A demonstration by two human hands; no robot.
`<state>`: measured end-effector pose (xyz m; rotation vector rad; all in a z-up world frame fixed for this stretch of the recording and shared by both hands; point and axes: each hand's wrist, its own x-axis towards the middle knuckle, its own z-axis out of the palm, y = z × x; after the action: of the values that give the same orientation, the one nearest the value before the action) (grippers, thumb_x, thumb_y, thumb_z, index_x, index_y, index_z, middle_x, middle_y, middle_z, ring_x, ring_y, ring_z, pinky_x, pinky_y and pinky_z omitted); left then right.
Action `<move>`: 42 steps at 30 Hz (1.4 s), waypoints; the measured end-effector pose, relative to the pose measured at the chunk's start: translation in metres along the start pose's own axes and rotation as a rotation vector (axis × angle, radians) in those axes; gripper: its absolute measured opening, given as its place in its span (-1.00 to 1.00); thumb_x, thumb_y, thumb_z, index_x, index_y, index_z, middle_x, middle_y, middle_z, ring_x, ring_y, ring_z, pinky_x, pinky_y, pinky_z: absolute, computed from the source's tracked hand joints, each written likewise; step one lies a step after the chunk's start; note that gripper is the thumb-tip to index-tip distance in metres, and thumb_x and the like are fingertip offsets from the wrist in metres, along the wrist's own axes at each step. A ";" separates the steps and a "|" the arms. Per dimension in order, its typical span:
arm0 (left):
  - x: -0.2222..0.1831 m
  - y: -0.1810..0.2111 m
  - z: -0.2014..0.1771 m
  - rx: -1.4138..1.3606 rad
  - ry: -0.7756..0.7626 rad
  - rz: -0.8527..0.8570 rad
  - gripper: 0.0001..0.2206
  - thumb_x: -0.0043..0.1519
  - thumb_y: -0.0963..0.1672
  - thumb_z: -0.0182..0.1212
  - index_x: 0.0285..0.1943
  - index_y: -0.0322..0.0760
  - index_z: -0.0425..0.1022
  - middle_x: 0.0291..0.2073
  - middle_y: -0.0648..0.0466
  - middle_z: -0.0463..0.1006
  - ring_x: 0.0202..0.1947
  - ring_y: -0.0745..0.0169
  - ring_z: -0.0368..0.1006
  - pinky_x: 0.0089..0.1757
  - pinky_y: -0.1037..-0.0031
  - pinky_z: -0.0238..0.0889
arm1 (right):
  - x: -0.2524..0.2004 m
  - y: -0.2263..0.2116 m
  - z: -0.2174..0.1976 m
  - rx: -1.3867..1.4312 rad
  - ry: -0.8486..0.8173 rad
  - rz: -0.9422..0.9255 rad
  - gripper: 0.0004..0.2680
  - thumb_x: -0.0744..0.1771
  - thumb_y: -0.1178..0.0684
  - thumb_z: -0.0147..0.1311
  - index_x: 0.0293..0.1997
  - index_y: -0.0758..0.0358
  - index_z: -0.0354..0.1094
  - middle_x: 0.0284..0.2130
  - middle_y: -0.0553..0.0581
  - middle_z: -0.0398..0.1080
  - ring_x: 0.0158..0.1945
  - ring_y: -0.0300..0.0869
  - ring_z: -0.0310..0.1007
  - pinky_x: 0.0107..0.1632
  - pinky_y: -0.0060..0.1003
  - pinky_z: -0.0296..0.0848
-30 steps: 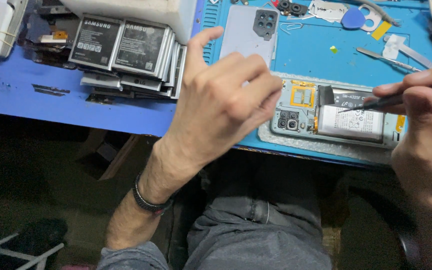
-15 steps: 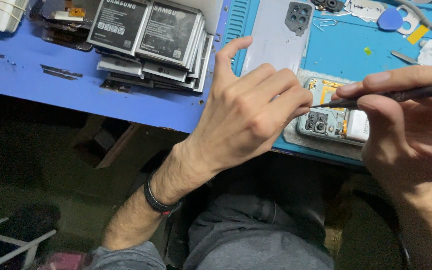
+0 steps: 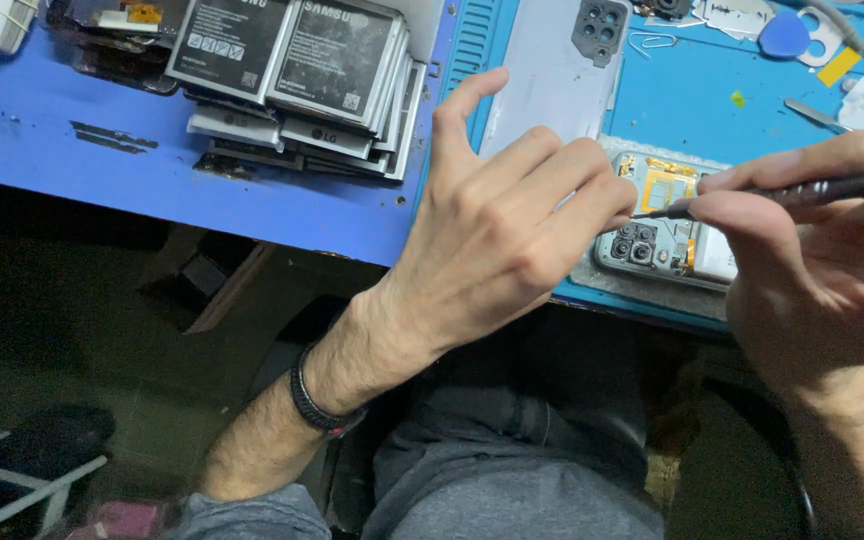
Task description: The person uses a metal spudger to pry and separate components inside a disassembled smartphone chassis, focusing on the battery and camera module area. They then pick up a small metal container filled with screws and use their fingers to sift through the contents.
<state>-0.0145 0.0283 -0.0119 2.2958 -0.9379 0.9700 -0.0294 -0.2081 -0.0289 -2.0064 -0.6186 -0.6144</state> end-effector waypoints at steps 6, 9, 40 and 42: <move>-0.004 0.003 0.003 -0.001 -0.038 -0.018 -0.82 0.50 -0.24 0.12 -0.19 -0.17 0.49 -0.32 0.13 0.39 -0.31 0.08 0.35 0.24 -0.11 0.09 | 0.018 -0.029 -0.012 -0.130 -0.183 0.047 -0.50 0.62 -0.01 -0.38 0.19 0.88 0.45 0.30 0.74 0.18 0.12 0.29 0.49 0.13 0.05 0.75; -0.006 0.001 0.002 -0.034 -0.056 0.042 -0.81 0.45 -0.27 0.13 -0.18 -0.15 0.55 -0.34 0.14 0.41 -0.28 0.04 0.37 0.21 -0.11 0.10 | 0.016 -0.028 -0.023 -0.349 -0.414 -0.052 -0.69 0.56 0.36 -0.09 -0.33 0.44 0.49 -0.02 0.48 0.58 -0.01 0.04 0.60 0.17 -0.11 0.57; -0.005 -0.006 -0.014 -0.005 -0.231 0.032 -0.54 0.17 0.09 0.67 0.01 -0.14 0.53 -0.08 0.15 0.51 0.01 0.01 0.40 0.11 -0.01 0.11 | -0.020 0.000 -0.022 -0.062 -0.161 -0.257 -0.60 0.45 0.26 0.29 0.32 0.22 0.01 -0.12 0.44 0.41 -0.03 0.30 0.58 0.18 0.20 0.61; -0.005 -0.004 -0.012 0.033 -0.233 -0.020 -0.41 0.13 0.18 0.68 0.04 -0.18 0.50 -0.02 0.11 0.51 0.08 -0.01 0.38 0.08 0.03 0.09 | -0.015 -0.007 -0.023 -0.121 -0.174 -0.166 -0.66 0.44 0.18 0.37 0.18 0.37 0.13 -0.08 0.41 0.35 0.00 0.25 0.59 0.19 0.16 0.66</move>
<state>-0.0192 0.0402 -0.0084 2.4797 -0.9944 0.7254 -0.0493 -0.2279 -0.0235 -2.1517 -0.8773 -0.5916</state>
